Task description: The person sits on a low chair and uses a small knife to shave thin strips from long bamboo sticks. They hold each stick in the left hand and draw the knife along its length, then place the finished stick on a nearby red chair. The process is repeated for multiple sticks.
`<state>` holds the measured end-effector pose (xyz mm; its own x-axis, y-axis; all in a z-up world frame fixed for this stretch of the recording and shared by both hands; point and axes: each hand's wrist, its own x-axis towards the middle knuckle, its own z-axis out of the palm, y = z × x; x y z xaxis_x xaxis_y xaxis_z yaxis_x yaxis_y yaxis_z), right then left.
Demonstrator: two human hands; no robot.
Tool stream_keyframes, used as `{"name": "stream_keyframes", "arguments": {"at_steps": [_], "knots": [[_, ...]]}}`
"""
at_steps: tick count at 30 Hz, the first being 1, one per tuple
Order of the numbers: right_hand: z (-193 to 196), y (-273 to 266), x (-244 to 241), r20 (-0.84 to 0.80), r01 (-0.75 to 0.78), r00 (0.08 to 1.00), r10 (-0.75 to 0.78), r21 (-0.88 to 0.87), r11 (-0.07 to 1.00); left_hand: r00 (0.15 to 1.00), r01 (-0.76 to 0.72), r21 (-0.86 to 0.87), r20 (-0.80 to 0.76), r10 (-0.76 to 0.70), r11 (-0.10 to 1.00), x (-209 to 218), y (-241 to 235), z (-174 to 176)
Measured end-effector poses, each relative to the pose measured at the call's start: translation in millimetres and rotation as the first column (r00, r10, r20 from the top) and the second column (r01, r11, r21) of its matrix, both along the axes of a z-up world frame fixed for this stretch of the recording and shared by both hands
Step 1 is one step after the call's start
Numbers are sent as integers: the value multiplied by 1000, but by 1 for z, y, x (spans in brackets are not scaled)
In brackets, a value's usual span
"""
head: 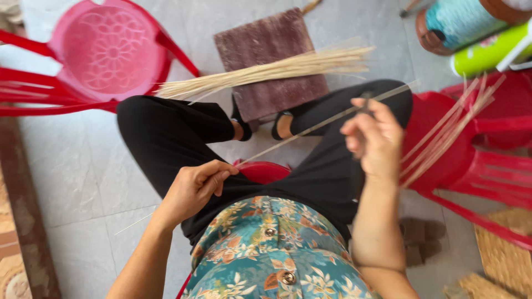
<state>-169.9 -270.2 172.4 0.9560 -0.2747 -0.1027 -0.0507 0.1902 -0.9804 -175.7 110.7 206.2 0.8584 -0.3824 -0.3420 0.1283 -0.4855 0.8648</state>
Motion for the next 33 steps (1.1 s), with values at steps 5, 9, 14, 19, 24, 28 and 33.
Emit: {"name": "stream_keyframes", "arguments": {"at_steps": [5, 9, 14, 19, 24, 28, 33], "knots": [[10, -60, -9, 130, 196, 972, -196, 14, 980, 994, -102, -30, 36, 103, 994, -6, 37, 3], [14, -53, -18, 145, 82, 986, -79, -9, 997, 954, -277, -96, 93, 286, 956, -3, 37, -1], [2, 44, -16, -56, -424, 905, 423, -26, 905, 971, -119, -324, 160, 178, 938, 7, -22, -7], [9, 92, -20, -123, -534, 842, 525, -52, 844, 972, 28, -306, 229, 45, 952, 13, -66, -9], [14, 80, -16, -22, -370, 929, 370, -120, 921, 953, 101, -222, 303, -30, 970, 13, -66, -20], [18, 57, -11, 25, -253, 967, 255, -74, 965, 964, 103, -252, 265, -34, 962, 9, -43, -25], [6, 34, -14, 56, -216, 974, 220, -73, 974, 985, 79, -269, 171, -33, 960, 5, -13, -20]]}}
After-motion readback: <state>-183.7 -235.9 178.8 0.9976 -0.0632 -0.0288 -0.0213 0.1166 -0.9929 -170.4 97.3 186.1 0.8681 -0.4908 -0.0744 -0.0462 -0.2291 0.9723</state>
